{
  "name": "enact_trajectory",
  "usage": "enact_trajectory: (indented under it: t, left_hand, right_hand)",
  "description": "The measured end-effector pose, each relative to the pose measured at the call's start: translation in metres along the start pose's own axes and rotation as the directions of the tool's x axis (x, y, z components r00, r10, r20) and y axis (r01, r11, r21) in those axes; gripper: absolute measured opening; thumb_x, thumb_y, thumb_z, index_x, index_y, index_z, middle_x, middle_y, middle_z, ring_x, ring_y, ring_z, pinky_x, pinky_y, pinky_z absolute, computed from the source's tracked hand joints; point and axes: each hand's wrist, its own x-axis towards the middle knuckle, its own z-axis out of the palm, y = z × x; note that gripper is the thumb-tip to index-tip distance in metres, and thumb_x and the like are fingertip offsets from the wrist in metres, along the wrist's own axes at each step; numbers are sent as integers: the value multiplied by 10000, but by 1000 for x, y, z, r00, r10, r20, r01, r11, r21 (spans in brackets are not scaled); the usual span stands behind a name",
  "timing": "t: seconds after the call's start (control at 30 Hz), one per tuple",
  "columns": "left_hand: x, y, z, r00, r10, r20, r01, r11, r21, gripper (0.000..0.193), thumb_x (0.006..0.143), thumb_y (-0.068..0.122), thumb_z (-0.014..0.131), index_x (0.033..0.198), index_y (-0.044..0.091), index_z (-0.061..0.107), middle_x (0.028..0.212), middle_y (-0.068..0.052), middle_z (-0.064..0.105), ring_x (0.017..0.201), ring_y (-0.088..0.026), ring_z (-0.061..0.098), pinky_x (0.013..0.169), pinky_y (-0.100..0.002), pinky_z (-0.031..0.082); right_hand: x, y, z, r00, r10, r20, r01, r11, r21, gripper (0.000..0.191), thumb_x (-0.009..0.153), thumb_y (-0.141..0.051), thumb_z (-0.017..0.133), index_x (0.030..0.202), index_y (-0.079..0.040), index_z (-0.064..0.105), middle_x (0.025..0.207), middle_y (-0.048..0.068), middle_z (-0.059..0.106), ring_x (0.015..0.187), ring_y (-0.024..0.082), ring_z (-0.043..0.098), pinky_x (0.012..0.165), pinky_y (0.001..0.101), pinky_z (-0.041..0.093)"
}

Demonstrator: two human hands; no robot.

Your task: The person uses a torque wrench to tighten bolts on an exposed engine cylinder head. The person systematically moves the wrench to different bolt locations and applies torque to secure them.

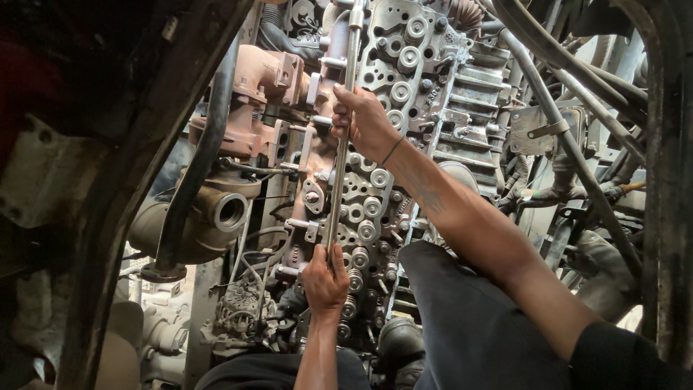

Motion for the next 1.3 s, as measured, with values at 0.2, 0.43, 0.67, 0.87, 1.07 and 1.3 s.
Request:
enact_trajectory:
  t: [0.2,0.43,0.67,0.87,1.07,1.3]
  left_hand:
    - [0,-2,1,998,-48,28,48,999,-9,357,1041,318,546,810,45,533,581,-174,584,518,-382,619,487,-478,438]
    - [-1,-3,2,999,-36,25,36,999,-11,339,1039,312,540,816,56,548,580,-167,590,519,-376,623,487,-480,440]
    - [-1,0,1,998,-50,23,50,999,-18,341,1040,313,542,821,52,547,597,-169,596,538,-380,633,492,-482,449]
    - [-2,-1,2,999,-30,25,31,999,-15,331,1042,309,540,831,54,547,611,-171,605,557,-392,633,507,-492,448]
    - [-2,-7,3,982,-117,149,113,993,38,347,1037,336,532,809,76,562,587,-152,616,500,-359,628,479,-465,457]
    - [-3,-6,0,995,2,102,-2,1000,-2,326,1019,304,598,820,49,562,628,-164,622,537,-359,643,483,-465,458]
  right_hand:
    - [2,2,-2,1000,-5,-10,6,1000,16,256,1010,-255,640,947,-130,427,804,-6,421,647,107,431,558,292,414]
    - [1,3,-2,1000,8,-14,-7,999,39,255,1004,-253,638,944,-131,422,797,-6,413,642,108,431,555,291,419]
    - [-1,2,-3,1000,2,15,-3,998,55,254,1013,-258,641,960,-130,429,805,-7,413,650,108,430,559,289,413]
    - [0,3,-6,1000,-3,-18,4,999,54,246,995,-245,647,959,-136,429,801,-11,410,642,109,433,548,285,410]
    - [-26,-11,-9,987,-92,-129,86,995,-51,284,1018,-242,652,943,-146,396,760,-23,383,599,104,380,502,279,364]
    - [-43,-14,-16,992,-83,-90,88,995,52,266,1007,-226,635,953,-131,392,767,-21,408,633,100,429,557,274,428]
